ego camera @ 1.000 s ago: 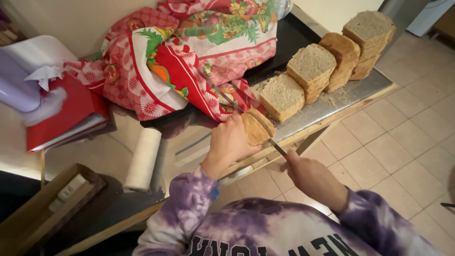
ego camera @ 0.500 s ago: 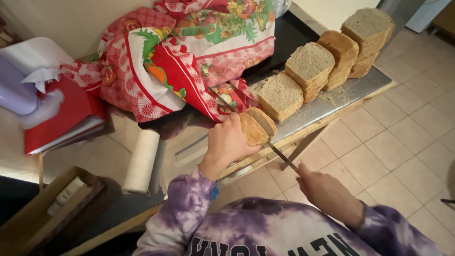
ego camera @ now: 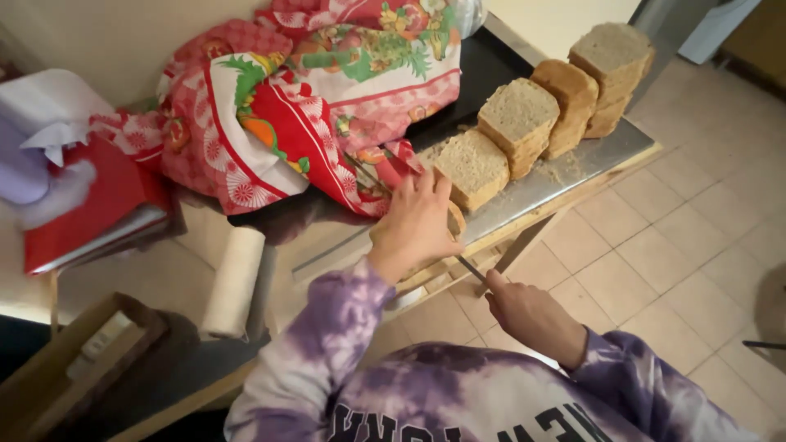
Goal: The recorder uses a serrated bread knife to slice several loaves of bread on a metal counter.
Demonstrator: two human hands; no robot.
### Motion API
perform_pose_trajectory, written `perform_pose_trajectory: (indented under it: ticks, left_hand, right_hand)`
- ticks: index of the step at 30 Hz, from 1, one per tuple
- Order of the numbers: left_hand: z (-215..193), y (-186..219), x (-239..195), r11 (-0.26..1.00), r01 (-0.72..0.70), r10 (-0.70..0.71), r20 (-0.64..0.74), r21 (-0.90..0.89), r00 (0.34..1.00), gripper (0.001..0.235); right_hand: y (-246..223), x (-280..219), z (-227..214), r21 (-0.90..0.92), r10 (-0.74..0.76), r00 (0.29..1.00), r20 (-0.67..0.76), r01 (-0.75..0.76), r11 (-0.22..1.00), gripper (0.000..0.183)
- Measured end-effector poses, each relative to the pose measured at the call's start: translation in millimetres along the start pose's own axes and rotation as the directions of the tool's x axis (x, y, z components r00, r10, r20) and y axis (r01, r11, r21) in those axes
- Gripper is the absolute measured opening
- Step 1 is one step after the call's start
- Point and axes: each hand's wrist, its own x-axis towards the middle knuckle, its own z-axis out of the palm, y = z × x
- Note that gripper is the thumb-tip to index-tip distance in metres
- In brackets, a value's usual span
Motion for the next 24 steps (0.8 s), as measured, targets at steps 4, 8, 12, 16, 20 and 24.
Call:
perform_pose_trajectory:
  ticks: [4, 8, 12, 16, 20, 24]
  left_hand:
    - [-7.9, 5.4, 13.3, 0.996, 0.086, -0.078, 0.236, -0.025, 0.969, 0.097]
    - [-3.3, 5.2, 7.9, 0.985, 0.16, -0.134, 0.325, -0.057, 0.936, 0.084]
    - [-6.4, 7.5, 7.3, 0.989, 0.125, -0.095, 0.303, -0.079, 0.948, 0.079]
    - [-2.1, 5.3, 9.0, 0.991, 0.113, -0.088, 0.293, -0.069, 0.952, 0.074]
    - [2.0, 0.7, 7.4, 0.989, 0.127, -0.103, 0.268, -0.072, 0.958, 0.077]
    - [-3.4, 3.4, 8.7, 0.986, 0.149, -0.124, 0.281, -0.072, 0.952, 0.078]
  right_hand:
    - [1.1, -23.0, -16.0, 0.003, 0.047, 0.999, 0.023, -0.047, 0.999, 0.026]
    - [8.0, -45.1, -20.7, 0.015, 0.119, 0.984, 0.133, -0.123, 0.992, 0.028]
    - [1.7, -31.3, -32.1, -0.005, 0.075, 0.986, 0.15, -0.075, 0.997, 0.026]
    - [4.1, -28.9, -29.1, -0.026, 0.033, 0.994, 0.101, -0.03, 0.999, 0.028]
    - [22.3, -58.3, -31.6, -0.019, 0.06, 0.99, 0.128, -0.058, 0.998, 0.025]
    - [35.2, -77.9, -20.4, -0.056, 0.206, 0.955, 0.212, -0.199, 0.978, 0.022]
